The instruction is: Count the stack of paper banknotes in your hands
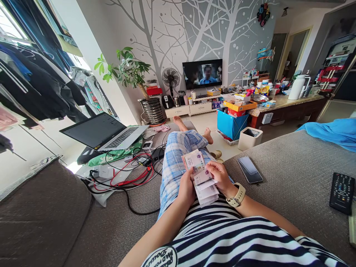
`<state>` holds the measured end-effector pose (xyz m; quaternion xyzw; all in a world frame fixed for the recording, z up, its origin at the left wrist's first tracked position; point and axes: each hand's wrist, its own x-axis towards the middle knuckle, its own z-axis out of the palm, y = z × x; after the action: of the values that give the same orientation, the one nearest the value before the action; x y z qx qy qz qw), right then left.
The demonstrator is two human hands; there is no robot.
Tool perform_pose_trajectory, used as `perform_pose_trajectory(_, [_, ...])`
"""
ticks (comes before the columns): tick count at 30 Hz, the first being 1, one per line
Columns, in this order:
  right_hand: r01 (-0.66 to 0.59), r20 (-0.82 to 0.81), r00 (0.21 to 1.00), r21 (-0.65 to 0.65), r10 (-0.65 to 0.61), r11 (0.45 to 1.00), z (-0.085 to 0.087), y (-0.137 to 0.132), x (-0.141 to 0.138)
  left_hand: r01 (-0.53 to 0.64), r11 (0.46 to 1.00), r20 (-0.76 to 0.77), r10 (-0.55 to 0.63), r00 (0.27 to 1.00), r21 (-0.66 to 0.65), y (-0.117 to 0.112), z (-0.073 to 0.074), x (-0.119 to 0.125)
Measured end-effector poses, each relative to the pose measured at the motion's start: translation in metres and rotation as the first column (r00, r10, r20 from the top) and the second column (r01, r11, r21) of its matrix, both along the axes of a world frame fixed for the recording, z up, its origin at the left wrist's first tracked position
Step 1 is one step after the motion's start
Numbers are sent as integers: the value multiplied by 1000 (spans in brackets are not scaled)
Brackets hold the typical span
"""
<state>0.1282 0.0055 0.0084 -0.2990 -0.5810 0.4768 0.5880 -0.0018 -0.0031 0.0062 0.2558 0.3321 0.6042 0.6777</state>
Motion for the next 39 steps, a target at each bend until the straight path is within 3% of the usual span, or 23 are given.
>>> perform_pose_trajectory(5, [-207,68,975,-55,211,977,4,1,3,-1,1000,-28,1,1000,4,0,0,0])
perform_pose_trajectory(7, [-123,128,984,-37,127,992,3,2,4,-25,999,-36,26,999,21,1,-1,-1])
perform_pose_trajectory(9, [50,189,980,21,-53,999,1,4,4,-28,998,-61,32,998,59,1,-2,-1])
perform_pose_trajectory(11, [208,246,944,75,-220,975,-1,5,4,-28,993,-99,39,994,113,1,-2,-1])
perform_pose_trajectory(13, [283,300,907,85,-295,955,-3,5,4,-32,987,-138,54,989,155,-1,0,-1])
perform_pose_trajectory(20, [186,423,886,47,-189,981,-10,8,2,-32,979,-223,78,972,202,-8,7,3])
perform_pose_trajectory(27, [190,347,912,115,-219,975,-16,11,-2,-74,985,-180,102,978,156,5,9,5])
perform_pose_trajectory(32, [202,303,924,136,-234,970,-17,12,-2,-23,987,-164,49,985,156,11,17,9])
perform_pose_trajectory(39, [284,298,914,18,-277,959,-9,7,1,-31,993,-150,48,987,116,12,10,8])
